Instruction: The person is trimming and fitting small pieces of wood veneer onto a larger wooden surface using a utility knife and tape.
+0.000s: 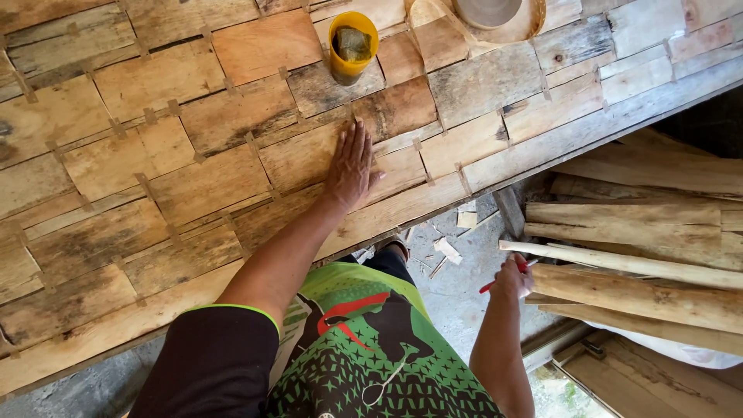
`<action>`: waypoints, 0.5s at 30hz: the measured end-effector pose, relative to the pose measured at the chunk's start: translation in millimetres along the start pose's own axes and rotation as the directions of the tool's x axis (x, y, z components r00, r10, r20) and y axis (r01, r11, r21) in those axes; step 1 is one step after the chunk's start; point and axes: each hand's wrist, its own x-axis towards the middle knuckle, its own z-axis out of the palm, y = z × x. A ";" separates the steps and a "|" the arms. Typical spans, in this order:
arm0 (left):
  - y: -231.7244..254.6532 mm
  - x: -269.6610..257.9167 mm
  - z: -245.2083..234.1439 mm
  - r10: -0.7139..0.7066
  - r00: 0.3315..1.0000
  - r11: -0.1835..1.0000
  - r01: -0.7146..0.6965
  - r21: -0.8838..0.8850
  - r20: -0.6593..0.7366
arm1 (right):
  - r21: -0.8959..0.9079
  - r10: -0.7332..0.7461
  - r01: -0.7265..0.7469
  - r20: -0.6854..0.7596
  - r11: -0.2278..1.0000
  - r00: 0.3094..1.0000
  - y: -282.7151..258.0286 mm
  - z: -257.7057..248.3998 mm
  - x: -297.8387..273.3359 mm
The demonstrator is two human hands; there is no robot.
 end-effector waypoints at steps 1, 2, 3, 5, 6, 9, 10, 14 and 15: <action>-0.6 -2.9 2.2 -0.004 1.000 1.000 0.004 -0.001 0.000 | -0.002 -0.002 0.002 0.002 1.000 1.000 -1.5 -1.4 1.5; -1.4 -5.9 4.5 0.009 0.999 1.000 -0.010 -0.024 -0.044 | 0.091 -0.006 0.008 -0.027 0.996 1.000 -3.0 -2.7 2.9; -1.3 -9.8 7.1 0.020 0.996 0.999 -0.025 -0.048 -0.088 | 0.182 -0.007 0.017 -0.057 0.983 0.998 -4.3 -5.3 4.5; -0.6 -15.9 15.1 0.023 0.992 0.998 -0.031 -0.063 -0.121 | 0.106 0.001 0.008 -0.085 0.994 0.996 -8.4 -8.3 3.4; -0.6 -18.8 18.8 0.030 0.988 0.996 -0.041 -0.075 -0.154 | 0.034 0.009 -0.005 -0.116 0.999 0.993 -11.1 -9.1 2.8; -4.2 -17.0 13.7 0.010 0.986 0.987 -0.037 -0.159 -0.168 | 0.068 0.075 -0.063 -0.201 0.996 0.977 -12.5 -14.4 -0.1; -5.6 -13.9 8.0 0.006 0.985 0.986 -0.034 -0.162 -0.171 | 0.066 0.071 -0.058 -0.200 0.996 0.977 -11.5 -14.9 -1.0; -7.5 -5.2 -11.1 -0.016 0.987 0.979 -0.017 -0.203 -0.162 | 0.063 0.040 -0.029 -0.174 0.998 0.984 -19.0 -18.1 -22.2; -7.9 -3.3 -15.6 -0.013 0.990 0.983 -0.014 -0.181 -0.144 | 0.051 0.060 -0.053 -0.157 0.997 0.986 -23.6 -17.8 -32.1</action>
